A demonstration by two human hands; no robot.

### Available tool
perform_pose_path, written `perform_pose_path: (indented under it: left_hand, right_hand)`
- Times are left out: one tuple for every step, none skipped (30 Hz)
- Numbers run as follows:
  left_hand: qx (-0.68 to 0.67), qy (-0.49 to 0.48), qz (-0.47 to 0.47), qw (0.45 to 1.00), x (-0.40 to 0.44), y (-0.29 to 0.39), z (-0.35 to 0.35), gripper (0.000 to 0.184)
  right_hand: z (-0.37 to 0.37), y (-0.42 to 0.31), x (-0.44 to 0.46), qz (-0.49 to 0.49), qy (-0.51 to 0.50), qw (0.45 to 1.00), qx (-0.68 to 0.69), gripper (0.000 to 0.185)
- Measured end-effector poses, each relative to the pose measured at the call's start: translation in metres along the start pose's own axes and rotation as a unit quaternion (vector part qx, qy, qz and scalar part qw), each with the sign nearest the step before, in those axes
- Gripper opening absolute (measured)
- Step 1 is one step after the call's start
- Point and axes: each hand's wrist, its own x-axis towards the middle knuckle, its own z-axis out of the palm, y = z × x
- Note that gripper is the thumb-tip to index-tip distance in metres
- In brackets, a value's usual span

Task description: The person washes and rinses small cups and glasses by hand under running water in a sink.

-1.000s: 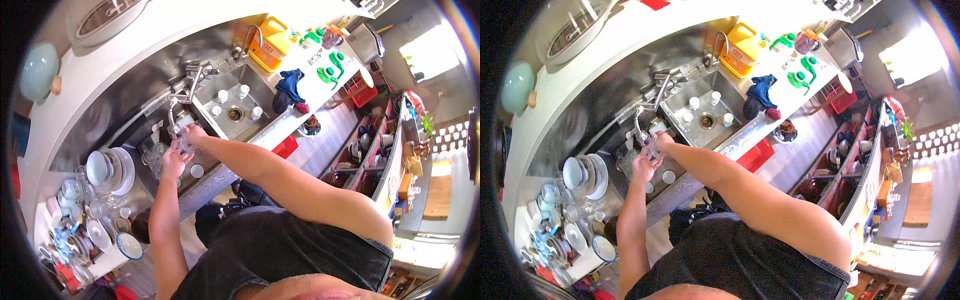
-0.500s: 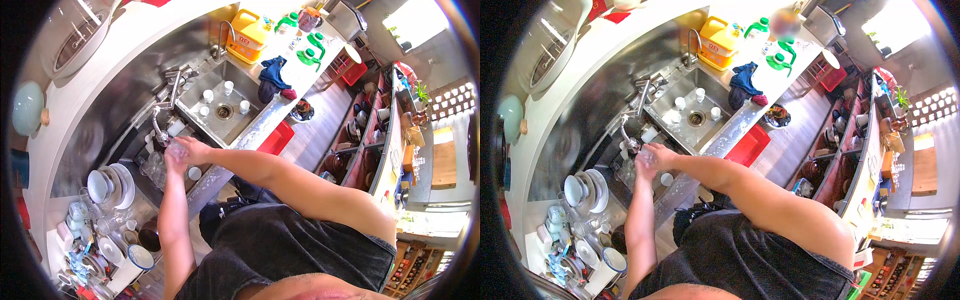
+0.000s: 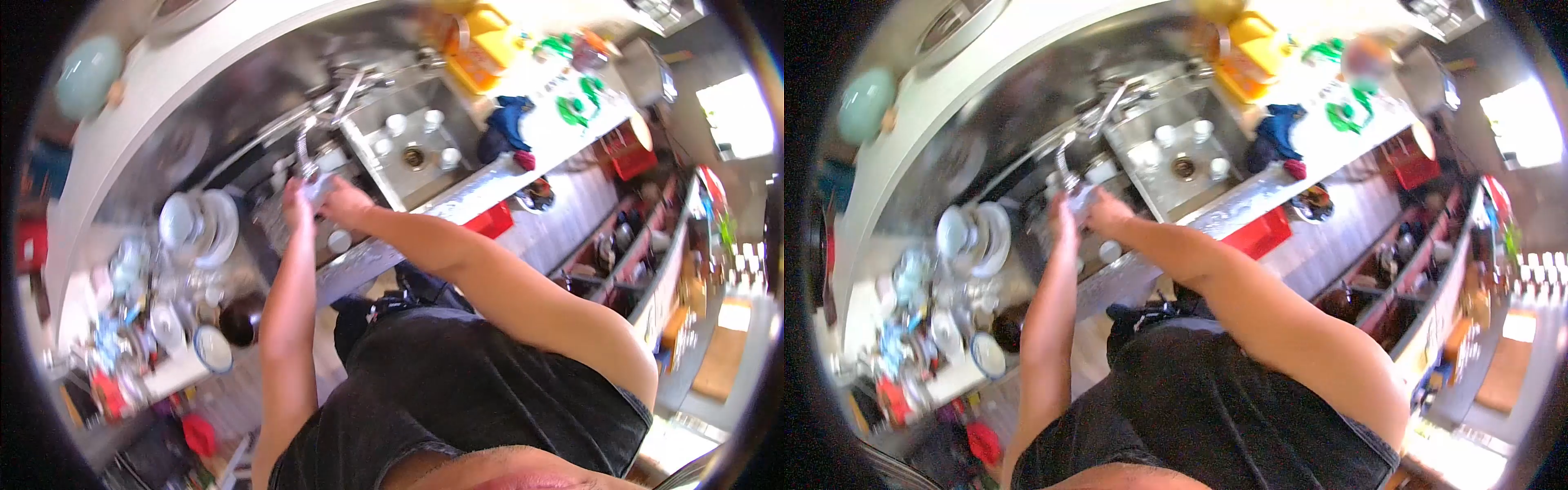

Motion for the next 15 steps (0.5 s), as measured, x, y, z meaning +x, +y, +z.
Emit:
perform_pose_path:
  left_hand:
    - [-0.018,0.012,-0.001,1.000,-0.018,0.022,0.002,0.040]
    - [-0.035,0.028,-0.003,0.999,-0.040,0.043,0.007,0.040]
    - [-0.035,0.006,-0.034,0.999,-0.042,0.045,-0.003,0.043]
    - [-0.041,-0.023,-0.062,0.997,-0.040,0.048,-0.009,0.046]
    - [-0.067,-0.028,-0.078,0.994,-0.045,0.053,-0.014,0.052]
    - [-0.093,-0.039,-0.096,0.990,-0.053,0.056,-0.019,0.060]
    - [-0.102,-0.023,-0.096,0.990,-0.058,0.056,-0.023,0.062]
    - [-0.104,-0.011,-0.093,0.990,-0.061,0.054,-0.027,0.062]
    - [-0.065,0.000,-0.092,0.994,-0.069,0.054,-0.033,0.062]
    - [-0.027,0.011,-0.090,0.996,-0.074,0.055,-0.040,0.062]
    - [-0.028,0.031,-0.098,0.994,-0.080,0.055,-0.046,0.062]
    - [-0.028,0.043,-0.095,0.994,-0.089,0.055,-0.054,0.062]
    - [-0.035,0.059,-0.090,0.994,-0.098,0.055,-0.063,0.061]
    - [-0.042,0.074,-0.086,0.993,-0.108,0.054,-0.072,0.059]
    - [-0.039,0.085,-0.086,0.992,-0.120,0.054,-0.080,0.057]
  right_hand:
    - [-0.002,-0.001,0.000,0.020,0.010,0.999,0.027,0.047]
    - [-0.002,-0.004,0.001,0.033,0.015,0.998,0.058,0.051]
    - [-0.019,-0.008,0.000,0.087,-0.031,0.989,0.115,0.057]
    - [-0.002,0.011,0.013,0.044,-0.009,0.986,0.160,0.052]
    - [0.005,0.020,0.020,0.086,-0.031,0.963,0.253,0.046]
    - [0.001,0.025,0.020,0.124,-0.089,0.926,0.345,0.046]
    - [0.044,0.054,0.043,0.157,-0.166,0.866,0.446,0.049]
    - [0.026,0.048,0.033,0.166,-0.186,0.808,0.534,0.056]
    - [0.022,0.048,0.026,0.171,-0.195,0.777,0.574,0.063]
    - [0.018,0.046,0.025,0.174,-0.203,0.744,0.612,0.070]
    - [0.012,0.045,0.026,0.165,-0.213,0.745,0.610,0.070]
    - [0.009,0.044,0.026,0.186,-0.225,0.720,0.629,0.074]
    - [0.007,0.042,0.024,0.207,-0.238,0.695,0.647,0.078]
    - [0.005,0.042,0.020,0.190,-0.234,0.709,0.638,0.083]
    - [0.003,0.043,0.020,0.206,-0.253,0.715,0.618,0.082]
